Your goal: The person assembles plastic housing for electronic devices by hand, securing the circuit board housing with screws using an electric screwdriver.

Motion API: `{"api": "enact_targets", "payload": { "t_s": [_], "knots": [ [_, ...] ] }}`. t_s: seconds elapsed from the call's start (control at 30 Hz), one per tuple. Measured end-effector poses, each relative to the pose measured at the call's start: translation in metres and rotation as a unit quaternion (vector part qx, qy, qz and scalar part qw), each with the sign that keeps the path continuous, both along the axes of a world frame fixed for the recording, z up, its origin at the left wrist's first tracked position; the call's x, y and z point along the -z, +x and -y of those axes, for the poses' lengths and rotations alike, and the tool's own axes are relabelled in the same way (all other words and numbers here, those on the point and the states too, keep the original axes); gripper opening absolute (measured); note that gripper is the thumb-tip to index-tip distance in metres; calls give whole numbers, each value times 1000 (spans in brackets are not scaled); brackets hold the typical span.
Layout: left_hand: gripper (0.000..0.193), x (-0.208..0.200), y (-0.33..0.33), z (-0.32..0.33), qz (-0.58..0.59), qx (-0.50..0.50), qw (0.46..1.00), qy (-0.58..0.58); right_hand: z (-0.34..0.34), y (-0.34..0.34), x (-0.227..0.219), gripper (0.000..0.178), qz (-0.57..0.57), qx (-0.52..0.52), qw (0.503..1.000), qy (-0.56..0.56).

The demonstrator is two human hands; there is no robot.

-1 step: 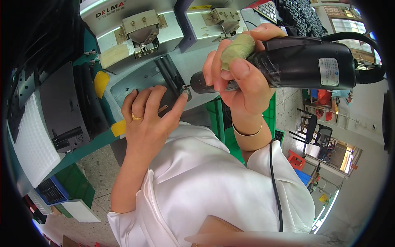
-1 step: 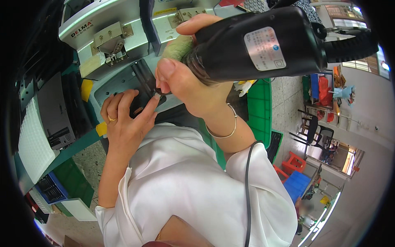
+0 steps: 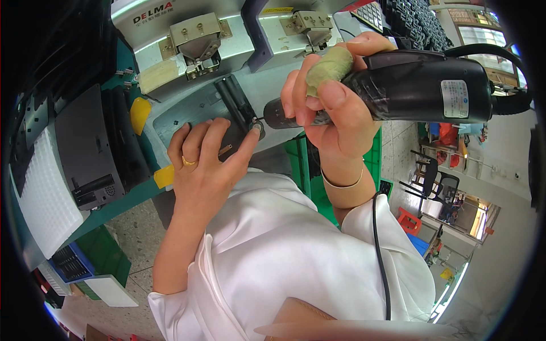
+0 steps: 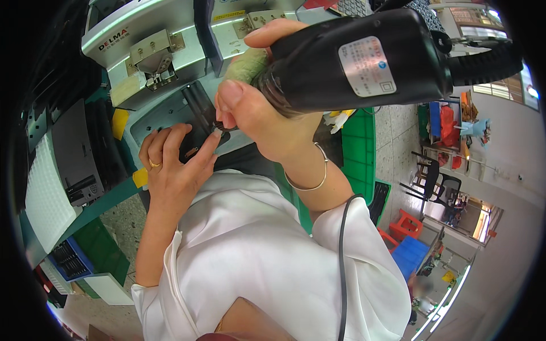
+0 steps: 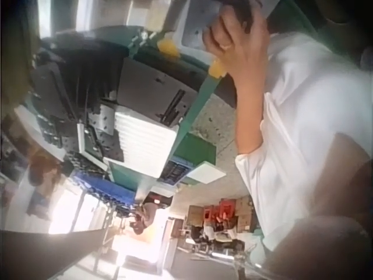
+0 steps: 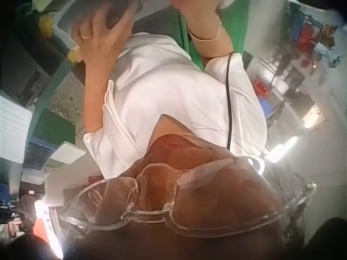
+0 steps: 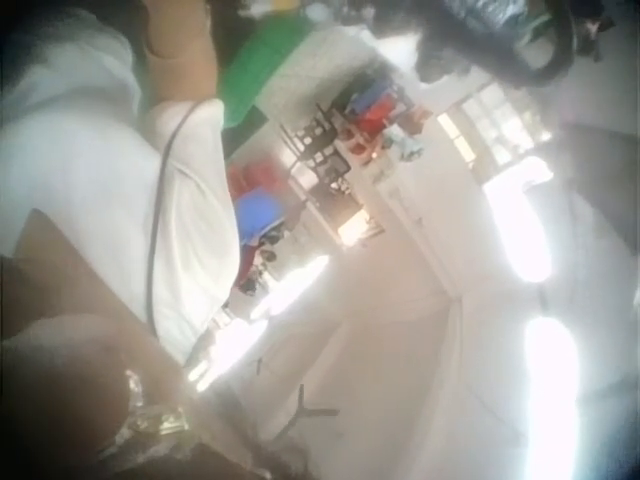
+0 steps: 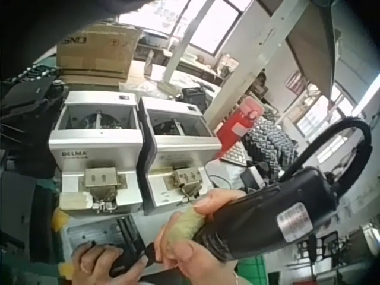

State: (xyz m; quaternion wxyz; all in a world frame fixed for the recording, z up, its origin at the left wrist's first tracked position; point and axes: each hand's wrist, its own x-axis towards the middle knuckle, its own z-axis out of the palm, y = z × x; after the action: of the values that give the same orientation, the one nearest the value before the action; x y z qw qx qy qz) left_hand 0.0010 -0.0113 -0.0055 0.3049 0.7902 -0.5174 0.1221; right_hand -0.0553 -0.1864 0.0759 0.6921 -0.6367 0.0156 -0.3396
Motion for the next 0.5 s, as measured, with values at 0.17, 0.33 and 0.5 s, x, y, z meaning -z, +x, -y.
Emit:
{"api": "enact_targets", "payload": {
  "t_s": [0.17, 0.33, 0.5],
  "knots": [
    [48, 0, 0, 0, -3, 3, 1000, -4, -2, 1, 1, 46, -15, 7, 1000, 3],
    [48, 0, 0, 0, -5, 3, 1000, -4, 0, 3, 3, 45, -14, 10, 1000, -11],
    [49, 0, 0, 0, -9, 2, 1000, -2, 0, 3, 6, 46, -14, -5, 1000, -23]
  ]
}}
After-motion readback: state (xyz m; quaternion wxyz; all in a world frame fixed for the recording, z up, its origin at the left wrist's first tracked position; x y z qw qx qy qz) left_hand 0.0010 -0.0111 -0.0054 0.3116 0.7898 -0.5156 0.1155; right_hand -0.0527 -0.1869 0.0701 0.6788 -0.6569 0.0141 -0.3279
